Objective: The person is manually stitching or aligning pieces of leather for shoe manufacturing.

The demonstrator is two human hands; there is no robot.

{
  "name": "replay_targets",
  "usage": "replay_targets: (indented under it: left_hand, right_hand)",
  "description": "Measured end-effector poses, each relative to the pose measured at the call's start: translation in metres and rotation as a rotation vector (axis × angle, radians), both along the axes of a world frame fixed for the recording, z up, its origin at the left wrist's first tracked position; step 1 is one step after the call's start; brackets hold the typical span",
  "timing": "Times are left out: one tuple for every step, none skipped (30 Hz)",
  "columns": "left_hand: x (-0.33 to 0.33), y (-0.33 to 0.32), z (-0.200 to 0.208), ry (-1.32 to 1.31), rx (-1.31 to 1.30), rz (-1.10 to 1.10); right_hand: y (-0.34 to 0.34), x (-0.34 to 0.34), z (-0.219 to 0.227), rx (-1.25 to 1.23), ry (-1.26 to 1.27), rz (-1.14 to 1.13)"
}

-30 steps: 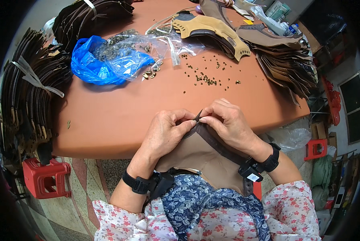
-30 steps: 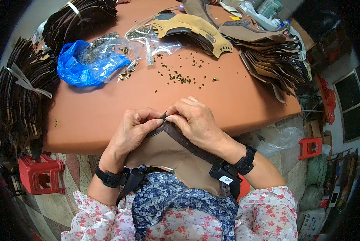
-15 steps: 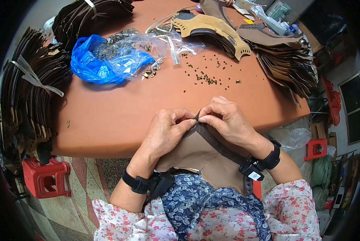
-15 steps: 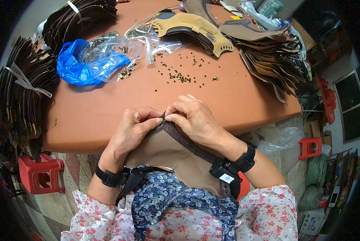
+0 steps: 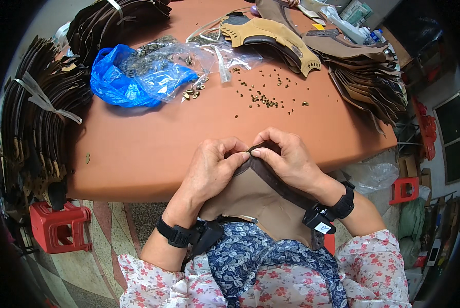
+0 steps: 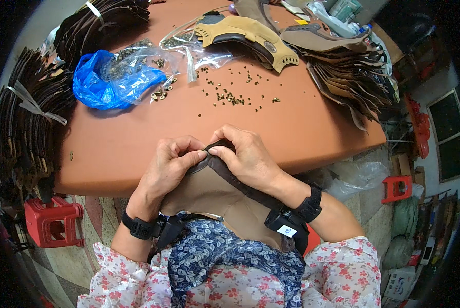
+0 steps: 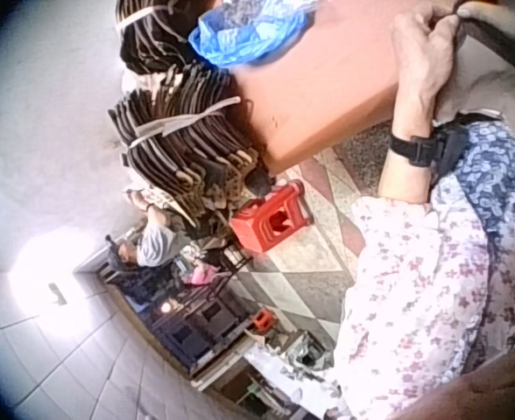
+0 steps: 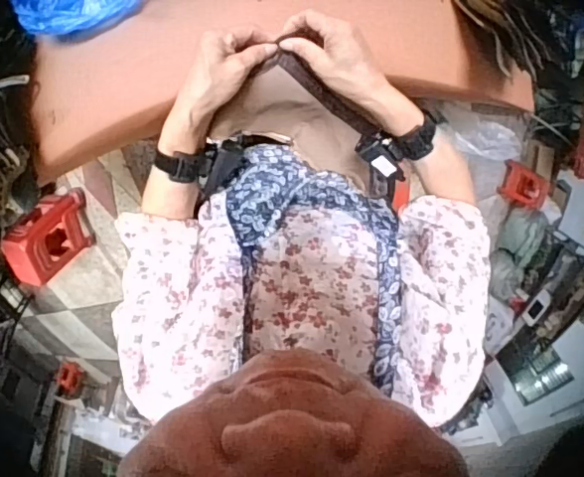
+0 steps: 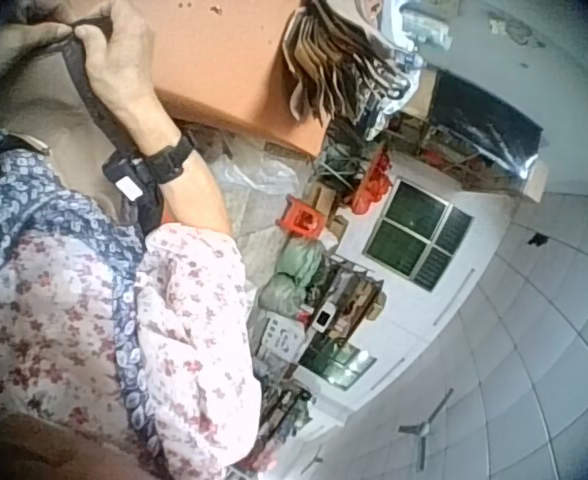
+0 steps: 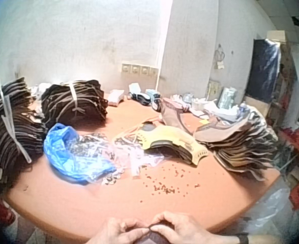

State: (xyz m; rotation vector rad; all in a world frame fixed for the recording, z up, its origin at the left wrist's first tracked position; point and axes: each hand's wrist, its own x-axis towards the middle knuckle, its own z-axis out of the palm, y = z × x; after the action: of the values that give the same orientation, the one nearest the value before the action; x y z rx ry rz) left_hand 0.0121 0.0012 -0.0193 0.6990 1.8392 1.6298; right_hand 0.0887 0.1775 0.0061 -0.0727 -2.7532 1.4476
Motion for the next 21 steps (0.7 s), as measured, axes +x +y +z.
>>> replay_targets:
  left_hand:
    - [0.0, 0.0, 0.002, 0.004, -0.007, -0.003]
    - [-0.001, 0.0, 0.003, 0.008, -0.014, -0.006]
    - [-0.001, 0.001, 0.003, 0.003, -0.008, -0.01]
    - [-0.002, 0.0, 0.004, -0.002, -0.005, -0.012]
    - [-0.002, 0.001, 0.006, -0.006, -0.002, -0.016]
    - [-0.002, 0.001, 0.006, -0.02, 0.006, -0.018]
    - [-0.002, 0.001, 0.005, -0.035, 0.014, -0.016]
    - [-0.001, 0.001, 0.004, -0.051, 0.021, -0.016]
    - [-0.001, 0.001, 0.004, -0.057, 0.025, -0.014]
    - [-0.001, 0.002, 0.002, -0.065, 0.03, -0.017]
    - [-0.001, 0.002, 0.001, -0.074, 0.033, -0.018]
    - [-0.001, 0.002, 0.002, -0.065, 0.035, -0.015]
    - [-0.002, 0.002, -0.002, -0.058, 0.042, -0.021]
    - [-0.001, 0.002, -0.002, -0.053, 0.047, -0.024]
    - [0.0, 0.0, -0.002, -0.075, 0.073, -0.005]
    - [-0.001, 0.001, -0.005, -0.069, 0.077, -0.006]
    - [-0.001, -0.001, -0.005, -0.076, 0.071, 0.004]
    - [0.001, -0.002, -0.004, -0.084, 0.065, 0.016]
    - [0.002, -0.001, -0.002, -0.09, 0.075, 0.019]
    - [0.003, -0.001, 0.0, -0.097, 0.081, 0.027]
    - [0.004, -0.001, 0.001, -0.104, 0.087, 0.039]
  right_hand:
    - [0.001, 0.0, 0.0, -0.025, -0.013, -0.003]
    - [0.002, 0.0, -0.001, -0.05, -0.027, -0.006]
    - [0.003, 0.0, -0.002, -0.075, -0.04, -0.009]
    - [0.004, 0.0, -0.003, -0.122, -0.026, -0.031]
    - [0.007, 0.001, -0.005, -0.168, -0.011, -0.054]
    - [0.01, 0.004, -0.004, -0.215, 0.003, -0.079]
    - [0.013, 0.007, -0.002, -0.247, 0.032, -0.106]
    - [0.017, 0.012, 0.002, -0.28, 0.06, -0.136]
    - [0.023, 0.02, 0.007, -0.312, 0.089, -0.167]
    - [0.032, 0.032, 0.012, -0.255, 0.021, -0.188]
    - [0.042, 0.049, 0.018, -0.201, -0.051, -0.206]
    - [0.053, 0.067, 0.023, -0.146, -0.123, -0.23]
    - [0.065, 0.087, 0.02, -0.101, -0.171, -0.274]
    - [0.076, 0.109, 0.017, -0.057, -0.22, -0.315]
    - [0.081, 0.128, 0.012, -0.014, -0.271, -0.355]
    - [0.083, 0.15, 0.006, -0.139, -0.231, -0.429]
    - [0.081, 0.166, 0.0, -0.256, -0.25, -0.489]
    - [0.08, 0.182, -0.008, -0.374, -0.265, -0.546]
    - [0.079, 0.198, -0.024, -0.482, -0.296, -0.562]
    - [0.07, 0.204, -0.024, -0.573, -0.332, -0.572]
    - [0.062, 0.209, -0.032, -0.623, -0.305, -0.57]
